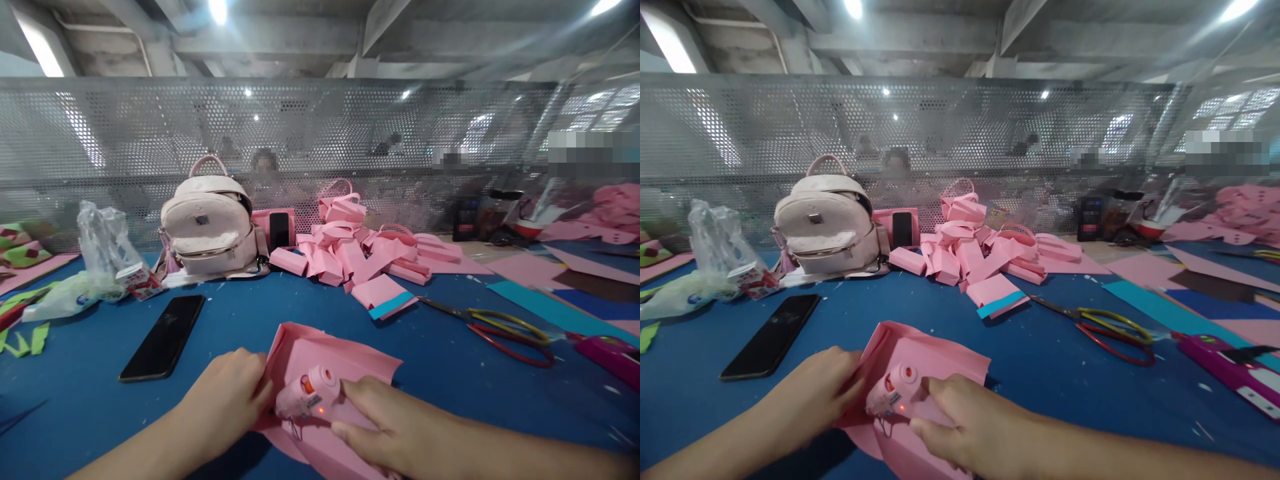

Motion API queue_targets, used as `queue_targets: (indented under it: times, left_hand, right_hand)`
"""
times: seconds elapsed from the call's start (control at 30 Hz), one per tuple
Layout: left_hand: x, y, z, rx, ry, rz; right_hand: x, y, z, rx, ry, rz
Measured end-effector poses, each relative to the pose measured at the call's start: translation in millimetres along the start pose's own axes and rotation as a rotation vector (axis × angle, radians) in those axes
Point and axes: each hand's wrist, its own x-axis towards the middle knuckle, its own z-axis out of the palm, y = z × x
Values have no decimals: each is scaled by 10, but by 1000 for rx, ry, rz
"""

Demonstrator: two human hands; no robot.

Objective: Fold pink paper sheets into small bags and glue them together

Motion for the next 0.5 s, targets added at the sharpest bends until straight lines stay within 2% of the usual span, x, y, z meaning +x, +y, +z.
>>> queue_targets:
  times: [0.23,0.4,0.5]
  left_hand:
    - [-13,1,-21,-38,3,-7]
    - [-18,7,-24,4,-5,-22]
    - [-16,10,-26,-8,-18,-11]
  right_hand:
    - [31,28,39,3,77,-45]
    - [43,5,49,56,30,-83]
    - [45,35,51,19,59,-75]
